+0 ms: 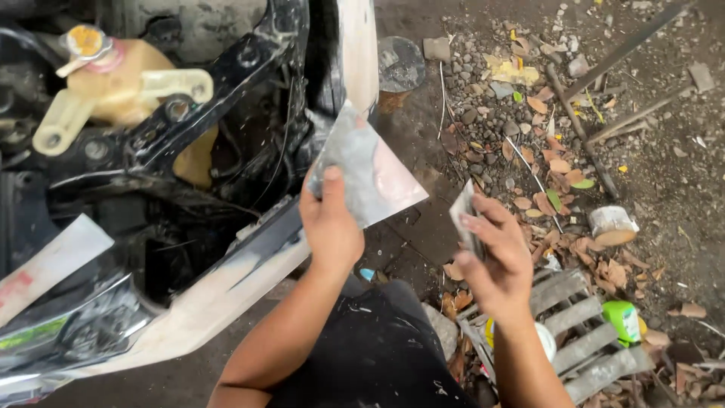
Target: The person mixes a white paste in a container using a putty knife, then applies the filler to the front bumper and the underside of the car hood. They use the putty knife to spread and smooth the filler over the damaged areas.
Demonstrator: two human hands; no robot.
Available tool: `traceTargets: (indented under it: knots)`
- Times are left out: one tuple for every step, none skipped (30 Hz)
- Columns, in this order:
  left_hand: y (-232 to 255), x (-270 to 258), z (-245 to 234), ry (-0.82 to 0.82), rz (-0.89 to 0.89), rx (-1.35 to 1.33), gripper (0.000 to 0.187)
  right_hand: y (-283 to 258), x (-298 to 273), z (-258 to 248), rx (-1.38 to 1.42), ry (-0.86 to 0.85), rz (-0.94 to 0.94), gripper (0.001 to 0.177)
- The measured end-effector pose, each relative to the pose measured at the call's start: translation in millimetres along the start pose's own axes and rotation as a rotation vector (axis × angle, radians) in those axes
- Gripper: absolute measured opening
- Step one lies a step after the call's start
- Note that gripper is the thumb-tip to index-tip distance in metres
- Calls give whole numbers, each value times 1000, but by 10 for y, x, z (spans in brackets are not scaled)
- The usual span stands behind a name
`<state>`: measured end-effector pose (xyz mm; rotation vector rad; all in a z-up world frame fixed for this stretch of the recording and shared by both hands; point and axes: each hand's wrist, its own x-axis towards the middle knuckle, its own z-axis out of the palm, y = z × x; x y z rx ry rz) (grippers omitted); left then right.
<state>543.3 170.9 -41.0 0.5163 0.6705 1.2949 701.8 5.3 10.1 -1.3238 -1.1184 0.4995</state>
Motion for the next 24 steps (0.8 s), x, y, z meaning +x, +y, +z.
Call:
traceTargets:
  knots:
    - [-89,30,115,-28,69,86,38,-2,143,12,-140,-23,-129,41]
    - [-176,58,241,-56,138,173,41,-13,289,18,-280,-45,-260,43]
    - [-222,86,375,-58,163,170,41,16,435,-17,-269,-49,-282,43]
    - [-268,111,512,-87,205,231,42,38,579,-55,-373,-44,-327,42]
    - [-322,168,647,-116,251,292,43,81,746,-82,-475,-36,-374,42]
    - [-425,245,741,-118,279,289,43,165,877,-129,-463,-37,-400,42]
    - [-562,306,818,-135,289,296,43,271,995,-192,-496,-42,-394,42]
    - [-713,367,875,-153,299,304,43,394,1097,-248,-530,-47,-388,41]
    - [-845,461,946,-133,322,300,43,569,1183,-317,-516,-68,-405,41]
    - [-973,556,1009,-101,335,309,44,745,1266,-378,-538,-117,-443,42]
    - [-1086,631,1085,-61,348,316,44,896,1353,-449,-558,-174,-482,43]
    - [-1217,733,1142,-32,370,312,44,1098,1403,-542,-541,-202,-500,43]
    - [-1313,815,1177,43,397,303,44,1276,1418,-608,-493,-295,-434,43]
    - [-1395,901,1218,119,423,293,45,1441,1441,-671,-446,-388,-369,43]
    - [-1330,1016,1299,136,437,290,45,1691,1476,-836,-437,-405,-380,43]
    - [-1255,1125,1376,137,470,125,42,1935,1516,-996,-148,-438,-148,42]
    - [-1183,1226,1442,136,507,-44,40,2187,1564,-1156,133,-469,88,40]
    - [-987,1306,1503,152,527,-50,40,2309,1681,-1258,136,-494,79,40]
    - [-777,1390,1550,157,593,-62,42,2433,1798,-1334,610,-407,296,43]
    - [-564,1474,1589,160,659,-73,44,2561,1923,-1400,1075,-297,522,46]
    - [-425,1590,1539,172,676,-75,44,2511,2103,-1400,1076,-318,525,46]
    - [-282,1706,1478,194,672,-105,45,2464,2283,-1389,1165,-302,560,56]
    - [-143,1817,1404,218,663,-136,46,2410,2449,-1378,1249,-282,600,66]
    - [-19,1939,1357,231,675,-140,46,2464,2610,-1365,1246,-299,607,66]
